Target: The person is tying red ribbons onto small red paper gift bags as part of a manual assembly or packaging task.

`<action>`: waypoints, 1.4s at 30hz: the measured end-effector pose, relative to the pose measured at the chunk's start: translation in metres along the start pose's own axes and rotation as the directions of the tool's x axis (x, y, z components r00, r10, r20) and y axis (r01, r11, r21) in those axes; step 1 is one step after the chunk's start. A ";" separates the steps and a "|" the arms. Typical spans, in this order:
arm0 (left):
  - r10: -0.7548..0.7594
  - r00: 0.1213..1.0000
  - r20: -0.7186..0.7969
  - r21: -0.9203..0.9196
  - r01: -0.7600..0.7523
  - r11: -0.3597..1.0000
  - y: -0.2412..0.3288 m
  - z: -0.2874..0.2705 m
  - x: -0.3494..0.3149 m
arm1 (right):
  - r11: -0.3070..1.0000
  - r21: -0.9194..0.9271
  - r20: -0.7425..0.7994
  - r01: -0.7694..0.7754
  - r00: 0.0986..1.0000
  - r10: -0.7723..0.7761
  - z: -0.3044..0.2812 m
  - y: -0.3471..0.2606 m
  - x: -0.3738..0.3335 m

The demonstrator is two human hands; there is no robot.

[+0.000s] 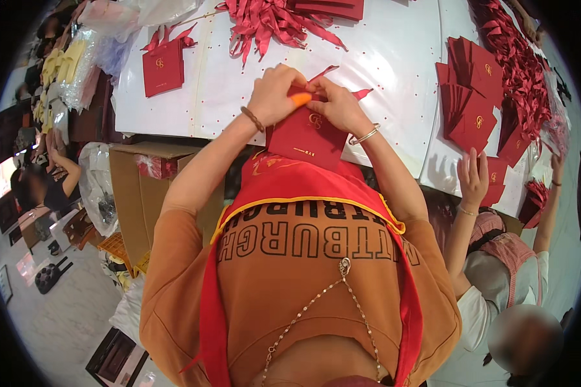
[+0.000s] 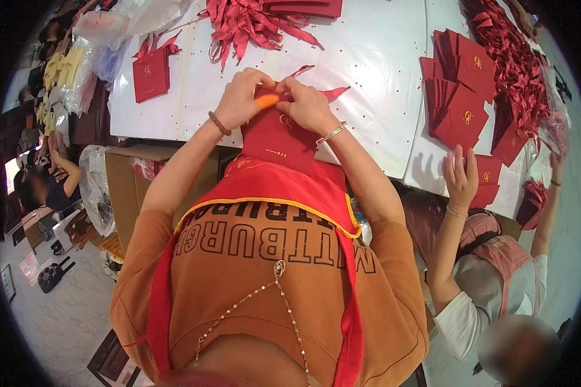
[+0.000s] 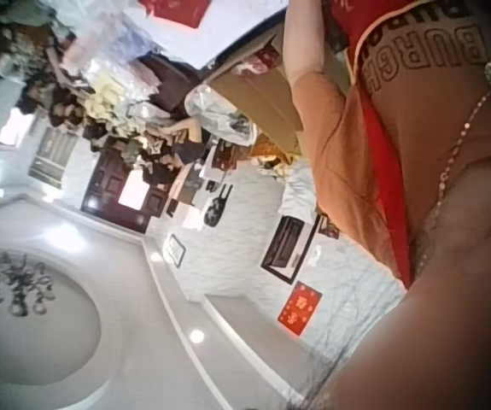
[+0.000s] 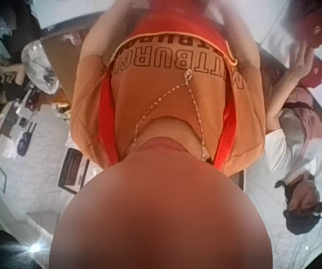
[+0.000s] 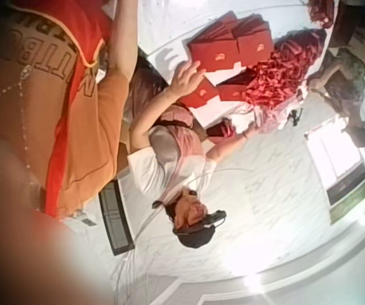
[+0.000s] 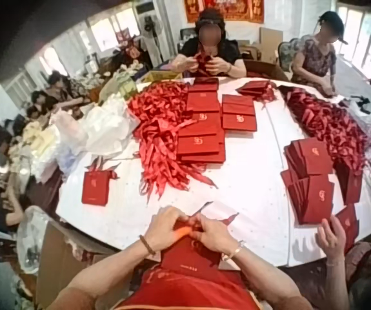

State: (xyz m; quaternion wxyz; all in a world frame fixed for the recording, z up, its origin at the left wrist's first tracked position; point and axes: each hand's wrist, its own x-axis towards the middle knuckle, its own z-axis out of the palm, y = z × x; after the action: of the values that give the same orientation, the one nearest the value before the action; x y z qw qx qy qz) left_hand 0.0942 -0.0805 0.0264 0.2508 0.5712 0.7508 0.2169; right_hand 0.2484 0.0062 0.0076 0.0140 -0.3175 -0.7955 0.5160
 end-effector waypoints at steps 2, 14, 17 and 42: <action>0.083 0.995 -0.063 0.004 -0.083 0.997 -0.005 -0.004 0.008 | 0.996 0.074 -0.034 0.050 0.998 -0.048 0.002 0.004 -0.001; 0.148 0.517 0.843 -0.227 0.093 0.970 -0.023 -0.016 0.076 | 0.882 -0.377 -0.149 0.284 0.921 -0.360 0.015 -0.016 -0.018; 0.101 0.517 0.850 -0.162 0.074 0.984 -0.032 -0.003 0.080 | 0.952 -0.235 -0.161 0.199 0.957 -0.240 0.012 -0.020 -0.015; -0.123 0.966 0.229 -0.799 0.259 0.543 -0.060 -0.008 -0.067 | 0.985 -0.151 -0.109 0.086 0.989 -0.103 0.014 0.003 0.007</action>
State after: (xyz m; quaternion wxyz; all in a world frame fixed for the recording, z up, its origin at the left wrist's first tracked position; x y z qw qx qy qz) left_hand 0.0588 -0.1606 0.0048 0.5639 0.3173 0.6002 0.4702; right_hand 0.2392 -0.0006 -0.0035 0.0615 -0.3091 -0.8429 0.4360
